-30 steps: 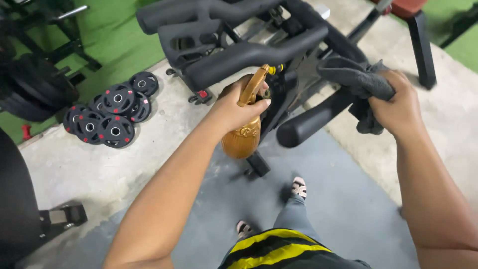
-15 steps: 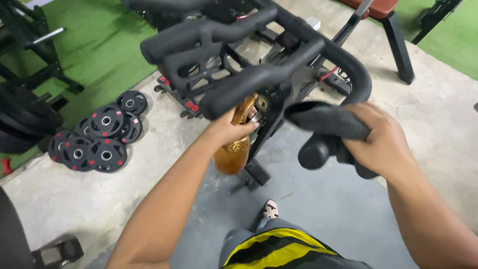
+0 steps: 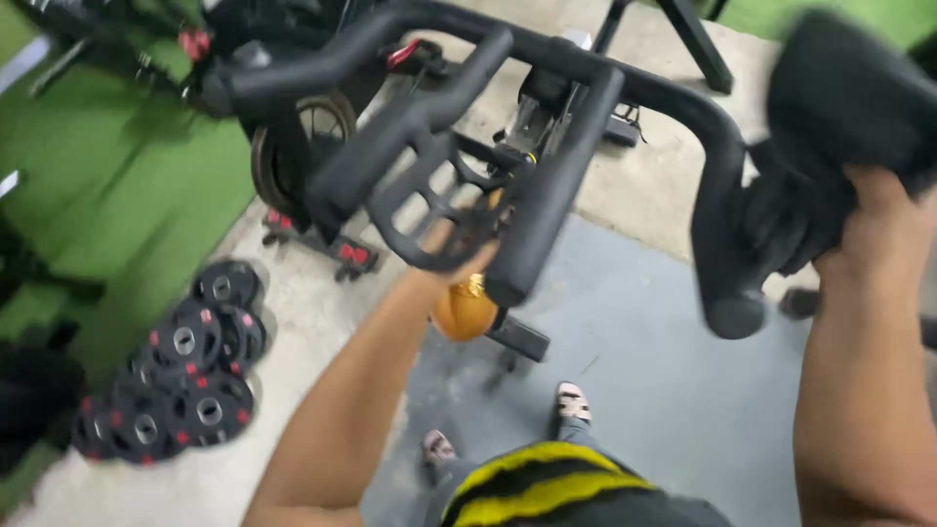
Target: The recorder is cleaning a stationary bike using a spray bottle and a cloth.
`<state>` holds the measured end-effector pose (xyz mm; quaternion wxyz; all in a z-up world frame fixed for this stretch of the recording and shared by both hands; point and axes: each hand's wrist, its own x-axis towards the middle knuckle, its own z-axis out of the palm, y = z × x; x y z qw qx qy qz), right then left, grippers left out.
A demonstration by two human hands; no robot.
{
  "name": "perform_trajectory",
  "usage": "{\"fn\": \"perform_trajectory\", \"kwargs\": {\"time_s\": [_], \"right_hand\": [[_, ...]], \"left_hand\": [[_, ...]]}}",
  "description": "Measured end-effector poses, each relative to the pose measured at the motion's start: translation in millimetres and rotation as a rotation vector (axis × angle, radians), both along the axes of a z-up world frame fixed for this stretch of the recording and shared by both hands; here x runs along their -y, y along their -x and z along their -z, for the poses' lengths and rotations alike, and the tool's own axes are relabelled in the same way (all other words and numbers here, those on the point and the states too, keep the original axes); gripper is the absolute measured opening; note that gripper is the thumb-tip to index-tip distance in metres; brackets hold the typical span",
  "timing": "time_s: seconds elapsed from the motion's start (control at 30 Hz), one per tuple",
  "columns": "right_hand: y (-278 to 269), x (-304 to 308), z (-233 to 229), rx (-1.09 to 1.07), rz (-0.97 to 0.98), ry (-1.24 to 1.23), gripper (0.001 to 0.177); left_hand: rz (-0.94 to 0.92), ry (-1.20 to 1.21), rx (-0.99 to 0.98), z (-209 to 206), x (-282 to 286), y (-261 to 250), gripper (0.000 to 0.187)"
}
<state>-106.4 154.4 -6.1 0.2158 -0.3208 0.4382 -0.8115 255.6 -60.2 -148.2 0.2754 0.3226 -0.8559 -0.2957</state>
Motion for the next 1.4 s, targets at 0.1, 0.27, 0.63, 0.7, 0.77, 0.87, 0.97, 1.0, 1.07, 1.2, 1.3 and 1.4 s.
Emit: {"fn": "perform_trajectory", "kwargs": {"time_s": [0.1,0.27,0.63,0.7,0.77,0.87,0.97,1.0,1.07,1.2,1.3,1.4], "right_hand": [[79.1,-19.2,168.9,0.423,0.067,-0.015,0.033],[-12.1,-11.9,272.9,0.727,0.07,-0.2,0.028],[-103.7,156.2,232.0,0.721,-0.411,-0.247,0.035],[-107.0,175.9,208.4,0.644,-0.393,-0.228,0.036],[-106.7,195.0,200.2,0.564,-0.38,-0.207,0.037],[-110.2,212.2,197.5,0.461,-0.356,-0.187,0.04],[-116.3,224.2,196.2,0.357,-0.339,-0.162,0.043],[-117.9,230.9,193.7,0.318,-0.334,-0.148,0.045],[-80.7,194.8,218.4,0.245,-0.319,-0.125,0.047],[-106.3,241.3,230.3,-0.474,0.055,-0.252,0.053],[-117.7,257.8,213.5,-0.497,0.22,-0.498,0.053],[-119.0,282.0,174.3,-0.445,0.322,-0.647,0.055]], "left_hand": [[0.049,-0.008,0.001,3.9,40.4,-11.9,0.042],[0.099,-0.094,-0.001,40.5,67.6,18.2,0.042],[0.002,-0.198,-0.067,-13.8,72.5,78.7,0.042],[-0.027,-0.214,-0.083,10.2,89.7,88.7,0.042],[-0.027,-0.199,-0.028,-10.9,85.1,87.3,0.041],[-0.043,-0.215,0.079,-38.4,72.9,84.5,0.041],[-0.073,-0.219,0.102,-49.9,60.4,79.8,0.04],[-0.081,-0.196,0.077,-53.0,59.0,78.9,0.038],[-0.078,-0.156,0.047,-49.4,61.7,75.5,0.037],[-0.017,-0.096,-0.001,-48.6,63.9,70.5,0.043],[0.015,-0.167,-0.072,-70.7,48.4,61.3,0.045],[0.007,-0.179,-0.151,-79.2,31.7,50.8,0.04]]}}
